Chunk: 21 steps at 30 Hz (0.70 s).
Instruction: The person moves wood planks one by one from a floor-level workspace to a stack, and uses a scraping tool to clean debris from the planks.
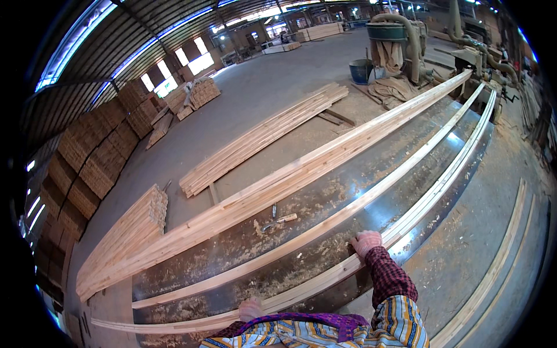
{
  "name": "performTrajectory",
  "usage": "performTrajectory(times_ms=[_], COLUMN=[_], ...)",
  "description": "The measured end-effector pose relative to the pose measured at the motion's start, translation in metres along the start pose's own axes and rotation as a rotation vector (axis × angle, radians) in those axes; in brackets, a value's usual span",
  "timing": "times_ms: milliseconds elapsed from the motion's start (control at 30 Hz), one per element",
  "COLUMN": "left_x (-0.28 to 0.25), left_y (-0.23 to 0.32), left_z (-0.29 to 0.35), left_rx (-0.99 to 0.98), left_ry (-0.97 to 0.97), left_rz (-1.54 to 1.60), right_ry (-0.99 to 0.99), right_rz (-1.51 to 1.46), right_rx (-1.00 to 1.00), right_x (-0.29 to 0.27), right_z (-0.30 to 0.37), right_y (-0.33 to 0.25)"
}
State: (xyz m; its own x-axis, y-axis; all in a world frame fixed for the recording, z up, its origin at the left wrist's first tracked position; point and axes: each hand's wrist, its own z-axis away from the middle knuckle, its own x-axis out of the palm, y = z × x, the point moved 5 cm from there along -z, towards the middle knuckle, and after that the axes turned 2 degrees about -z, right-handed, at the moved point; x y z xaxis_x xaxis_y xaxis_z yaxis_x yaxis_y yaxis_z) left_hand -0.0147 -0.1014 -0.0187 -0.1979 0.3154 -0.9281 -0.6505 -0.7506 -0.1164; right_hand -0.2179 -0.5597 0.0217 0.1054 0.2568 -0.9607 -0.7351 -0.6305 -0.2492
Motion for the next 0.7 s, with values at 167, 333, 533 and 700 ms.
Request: performTrajectory(times_ms=[167, 333, 533, 700], left_x=[0.023, -0.002, 0.001, 0.009], left_y=[-0.002, -0.020, -0.015, -0.021], left_z=[-0.014, -0.018, -0.034, -0.035], left_rx=[0.029, 0.009, 0.090, 0.126], left_ry=[-0.147, -0.127, -0.045, -0.013], left_rz=[0.005, 0.033, -0.050, -0.069], right_ry=[-0.021, -0.061, -0.051, -0.025], right_rz=[-0.017, -0.046, -0.051, -0.049], right_rx=[-0.015, -0.043, -0.011, -0.014], right_x=[-0.005, -0.005, -0.015, -0.009], right_z=[0.010, -0.001, 0.008, 0.006], right_y=[0.007, -0.010, -0.001, 0.001])
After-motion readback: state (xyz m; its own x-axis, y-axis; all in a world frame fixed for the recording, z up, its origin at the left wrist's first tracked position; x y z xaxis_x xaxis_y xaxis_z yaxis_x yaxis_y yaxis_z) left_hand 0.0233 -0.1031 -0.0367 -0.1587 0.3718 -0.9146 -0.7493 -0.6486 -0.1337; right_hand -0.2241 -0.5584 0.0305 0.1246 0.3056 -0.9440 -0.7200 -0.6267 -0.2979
